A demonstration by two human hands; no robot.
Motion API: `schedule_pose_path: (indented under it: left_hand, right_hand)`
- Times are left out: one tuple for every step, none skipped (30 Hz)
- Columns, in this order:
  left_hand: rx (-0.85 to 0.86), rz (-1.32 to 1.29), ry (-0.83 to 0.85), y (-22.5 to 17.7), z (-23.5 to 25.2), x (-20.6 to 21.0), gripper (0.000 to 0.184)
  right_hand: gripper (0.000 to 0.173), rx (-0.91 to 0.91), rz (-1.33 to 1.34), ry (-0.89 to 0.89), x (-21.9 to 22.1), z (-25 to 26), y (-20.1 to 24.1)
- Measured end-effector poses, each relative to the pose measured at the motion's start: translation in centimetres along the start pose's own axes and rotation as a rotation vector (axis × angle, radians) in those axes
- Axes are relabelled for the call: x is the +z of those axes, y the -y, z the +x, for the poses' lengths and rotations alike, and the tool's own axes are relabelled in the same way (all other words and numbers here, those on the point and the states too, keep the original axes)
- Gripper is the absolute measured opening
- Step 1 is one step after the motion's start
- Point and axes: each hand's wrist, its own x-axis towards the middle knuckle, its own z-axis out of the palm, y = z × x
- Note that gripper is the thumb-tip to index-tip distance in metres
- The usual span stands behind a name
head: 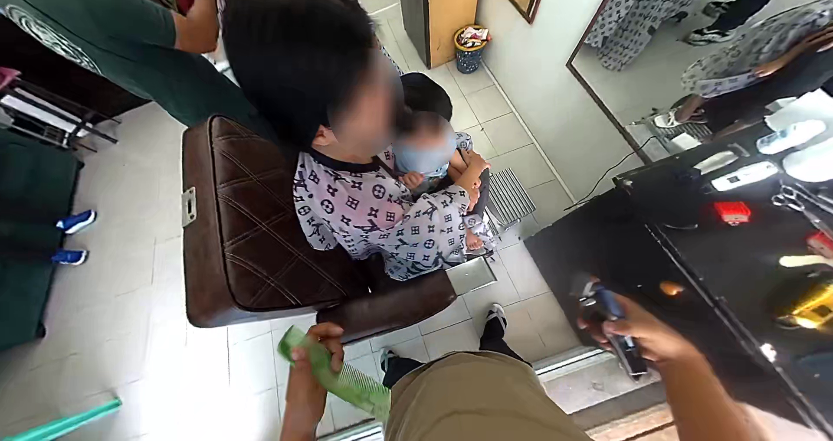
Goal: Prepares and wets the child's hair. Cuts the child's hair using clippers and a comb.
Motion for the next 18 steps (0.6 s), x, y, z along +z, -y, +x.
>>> schedule_pose_path:
  left_hand:
    - [0.001, -0.052, 0.03, -1.6, 0.1, -2.8, 0.07]
    - [0.023, -0.096, 0.073, -3.4, 0.4, -5.7, 0.07]
    - [0.06, -0.125, 0.124, -5.3, 1.0, -8.9, 0.07]
    - [0.109, -0.138, 0.175, -7.2, 2.1, -12.2, 0.069]
    - [0.154, -0.141, 0.211, -9.0, 3.5, -15.2, 0.067]
    - [0.186, -0.157, 0.238, -10.5, 5.1, -17.9, 0.066]
    - [0.205, -0.192, 0.263, -12.0, 7.0, -20.1, 0.064]
    - [0.208, -0.247, 0.291, -13.6, 9.0, -21.8, 0.063]
    - [0.208, -0.31, 0.323, -15.4, 11.1, -23.3, 0.062]
    - [0.217, -0.368, 0.359, -17.1, 13.4, -24.4, 0.061]
    - [0.243, -0.413, 0.417, -18.7, 15.9, -25.2, 0.058]
    - [0.285, -0.448, 0.466, -20.2, 18.4, -25.4, 0.053]
    - [0.33, -0.472, 0.506, -21.5, 20.8, -25.3, 0.048]
    - [0.353, -0.508, 0.536, -22.6, 22.9, -25.2, 0.043]
    - [0.356, -0.544, 0.549, -23.5, 24.7, -24.7, 0.038]
    - [0.345, -0.587, 0.55, -24.2, 26.4, -24.2, 0.033]
    - [0.333, -0.616, 0.55, -24.7, 27.9, -23.9, 0.029]
    - [0.328, -0.619, 0.534, -25.1, 29.6, -23.9, 0.025]
  right_hand:
    - [0.069, 0.006, -0.029, 0.126, 4.3, 1.5, -0.5]
    - [0.067, 0.001, -0.062, 0.25, 8.4, 2.9, -1.0]
    - [0.065, -0.011, -0.091, 0.365, 12.6, 4.2, -1.5]
    - [0.065, -0.028, -0.114, 0.447, 16.8, 5.3, -1.9]
    - [0.069, -0.045, -0.137, 0.499, 20.6, 6.2, -2.3]
    - [0.075, -0.069, -0.163, 0.53, 24.0, 6.8, -2.7]
    - [0.081, -0.091, -0.184, 0.543, 26.9, 7.4, -3.0]
    - [0.083, -0.107, -0.192, 0.546, 29.4, 7.8, -3.3]
    - [0.083, -0.113, -0.184, 0.547, 31.6, 7.8, -3.6]
    - [0.083, -0.12, -0.181, 0.532, 33.6, 7.5, -3.7]
    - [0.082, -0.13, -0.182, 0.512, 35.0, 7.2, -3.5]
    - [0.082, -0.155, -0.181, 0.489, 36.2, 6.8, -3.0]
    - [0.081, -0.194, -0.18, 0.465, 37.1, 6.5, -2.5]
    - [0.077, -0.249, -0.184, 0.445, 37.8, 6.3, -2.1]
    - [0.074, -0.306, -0.181, 0.423, 38.3, 6.2, -1.8]
    - [0.071, -0.357, -0.175, 0.405, 38.6, 6.3, -1.4]
    - [0.069, -0.404, -0.16, 0.397, 38.8, 6.6, -0.9]
    - [0.067, -0.446, -0.137, 0.395, 39.2, 7.1, -0.5]
